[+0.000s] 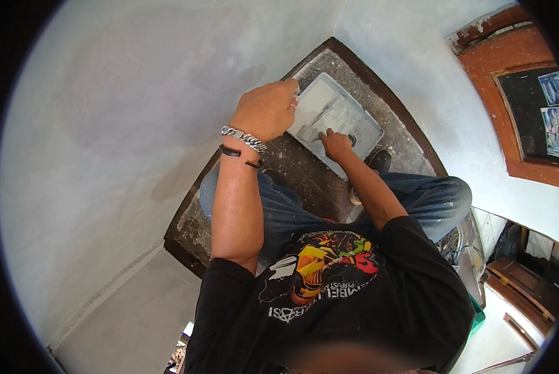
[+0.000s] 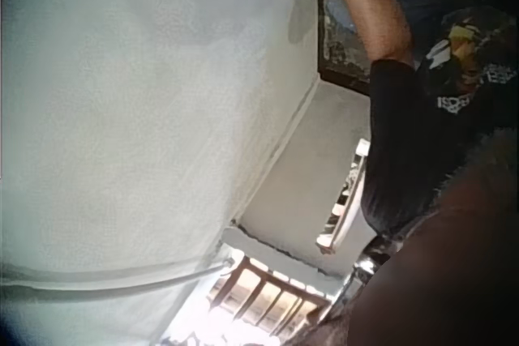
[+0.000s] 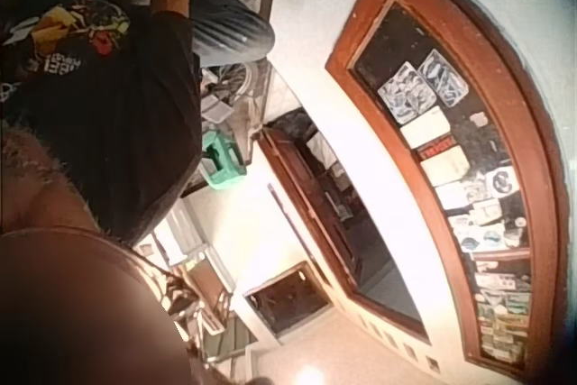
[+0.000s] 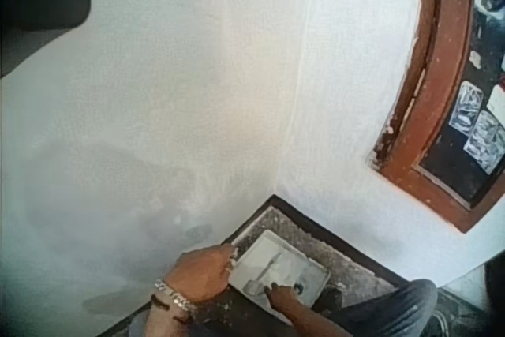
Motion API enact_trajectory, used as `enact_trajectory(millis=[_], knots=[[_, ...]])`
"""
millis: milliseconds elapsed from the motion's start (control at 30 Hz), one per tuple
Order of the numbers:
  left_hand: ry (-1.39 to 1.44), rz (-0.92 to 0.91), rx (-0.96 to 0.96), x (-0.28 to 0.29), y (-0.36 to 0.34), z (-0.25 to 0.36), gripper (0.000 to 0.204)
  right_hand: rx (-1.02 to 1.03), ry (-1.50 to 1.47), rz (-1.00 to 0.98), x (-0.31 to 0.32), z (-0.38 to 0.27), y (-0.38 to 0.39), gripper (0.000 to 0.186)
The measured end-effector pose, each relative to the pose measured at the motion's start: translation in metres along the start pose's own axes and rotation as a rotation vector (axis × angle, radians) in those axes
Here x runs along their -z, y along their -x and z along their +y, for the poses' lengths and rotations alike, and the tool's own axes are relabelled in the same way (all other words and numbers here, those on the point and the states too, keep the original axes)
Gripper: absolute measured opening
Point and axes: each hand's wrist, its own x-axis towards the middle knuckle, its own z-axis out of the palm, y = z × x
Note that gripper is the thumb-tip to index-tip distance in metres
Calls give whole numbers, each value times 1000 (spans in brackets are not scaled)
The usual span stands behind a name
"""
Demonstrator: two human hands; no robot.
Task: Applying plaster or joint compound to a wall near a window frame using a putty knife.
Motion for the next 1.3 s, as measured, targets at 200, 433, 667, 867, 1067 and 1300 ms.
enact_trajectory(millis=[200,433,667,867,1067,1300], knots=[[-8,-12,22,6,5,-3,16,-103,-223,26,-29,40,1,27],[-28,-49,19,8,-1,2,19,-206,-582,-246,-111,106,-3,23],[19,-43,-53,-6,-14,11,22,-461,-492,-5,-153,109,20,21],[22,-25,-27,1,-6,9,20,-71,-304,-85,-50,78,62,20],[22,-16,-50,6,-11,19,19,-498,-1745,416,69,87,85,21],[34,11,-66,2,-12,15,18,-293,-1777,888,243,133,66,20]])
